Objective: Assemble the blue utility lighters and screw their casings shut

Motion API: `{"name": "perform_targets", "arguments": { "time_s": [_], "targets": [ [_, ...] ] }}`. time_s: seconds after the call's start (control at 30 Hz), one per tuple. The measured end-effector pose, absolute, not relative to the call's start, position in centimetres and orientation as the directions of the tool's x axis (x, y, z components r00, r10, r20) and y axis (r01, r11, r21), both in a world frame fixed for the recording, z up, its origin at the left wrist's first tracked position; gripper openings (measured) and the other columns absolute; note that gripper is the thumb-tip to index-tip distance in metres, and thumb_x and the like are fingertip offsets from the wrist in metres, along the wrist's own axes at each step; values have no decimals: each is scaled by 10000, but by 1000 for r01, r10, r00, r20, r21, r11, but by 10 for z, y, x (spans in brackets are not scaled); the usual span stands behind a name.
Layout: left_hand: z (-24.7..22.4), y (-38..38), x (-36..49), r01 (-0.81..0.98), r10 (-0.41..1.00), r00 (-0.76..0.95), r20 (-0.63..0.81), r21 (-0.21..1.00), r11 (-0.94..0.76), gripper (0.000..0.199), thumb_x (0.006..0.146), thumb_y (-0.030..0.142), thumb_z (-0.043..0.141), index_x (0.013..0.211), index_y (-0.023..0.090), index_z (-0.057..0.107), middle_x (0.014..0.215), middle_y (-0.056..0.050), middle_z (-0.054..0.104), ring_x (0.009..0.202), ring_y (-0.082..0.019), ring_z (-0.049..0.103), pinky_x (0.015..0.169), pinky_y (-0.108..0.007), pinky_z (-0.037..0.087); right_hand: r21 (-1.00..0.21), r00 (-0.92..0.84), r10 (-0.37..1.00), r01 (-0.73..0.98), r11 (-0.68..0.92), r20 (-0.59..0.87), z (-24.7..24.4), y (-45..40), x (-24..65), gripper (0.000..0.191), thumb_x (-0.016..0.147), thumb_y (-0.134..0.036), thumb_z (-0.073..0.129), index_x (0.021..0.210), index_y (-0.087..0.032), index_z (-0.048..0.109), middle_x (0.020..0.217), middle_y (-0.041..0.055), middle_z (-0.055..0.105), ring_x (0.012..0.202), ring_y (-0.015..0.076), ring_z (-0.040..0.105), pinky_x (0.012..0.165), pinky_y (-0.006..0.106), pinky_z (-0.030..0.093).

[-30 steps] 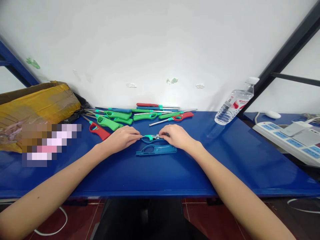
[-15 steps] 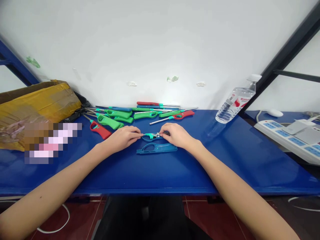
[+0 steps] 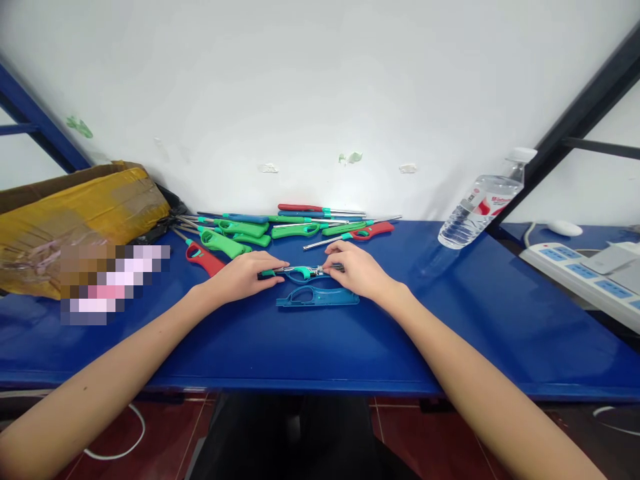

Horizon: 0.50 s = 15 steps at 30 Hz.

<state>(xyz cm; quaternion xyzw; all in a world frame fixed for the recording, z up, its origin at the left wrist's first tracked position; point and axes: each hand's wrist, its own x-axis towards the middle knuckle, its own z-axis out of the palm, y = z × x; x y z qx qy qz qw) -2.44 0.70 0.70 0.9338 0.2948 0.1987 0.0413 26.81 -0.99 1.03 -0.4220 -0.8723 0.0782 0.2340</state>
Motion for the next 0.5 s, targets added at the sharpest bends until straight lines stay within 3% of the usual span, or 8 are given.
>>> {"name": "perform_targets", "arguments": {
  "time_s": [0.2, 0.33, 0.5],
  "targets": [
    [6, 9, -30, 480, 516, 777, 360, 191, -856, 262, 950, 225, 562, 1166, 192, 707, 1054, -92, 725, 960, -206, 666, 850, -338, 533, -340, -550, 767, 689, 640, 330, 12, -10, 268, 166, 906, -240, 593, 918, -208, 755, 1102, 97, 682, 952, 237, 662, 869, 407, 538],
    [9, 9, -32, 504, 539, 781, 315, 191, -843, 292, 943, 216, 567, 1207, 214, 690, 1074, -86, 696, 968, -199, 648, 838, -316, 523, -365, -573, 763, 670, 646, 299, 15, -10, 267, 154, 904, -203, 588, 915, -197, 742, 964, 75, 728, 863, 214, 673, 821, 365, 533],
    [15, 6, -35, 522, 553, 792, 259, 184, -833, 358, 942, 172, 528, 1282, 214, 634, 1098, -87, 676, 1000, -201, 627, 853, -313, 510, -371, -570, 768, 673, 640, 290, 18, -11, 267, 150, 908, -211, 586, 907, -189, 735, 948, 75, 733, 854, 211, 672, 806, 350, 525]
  ]
}}
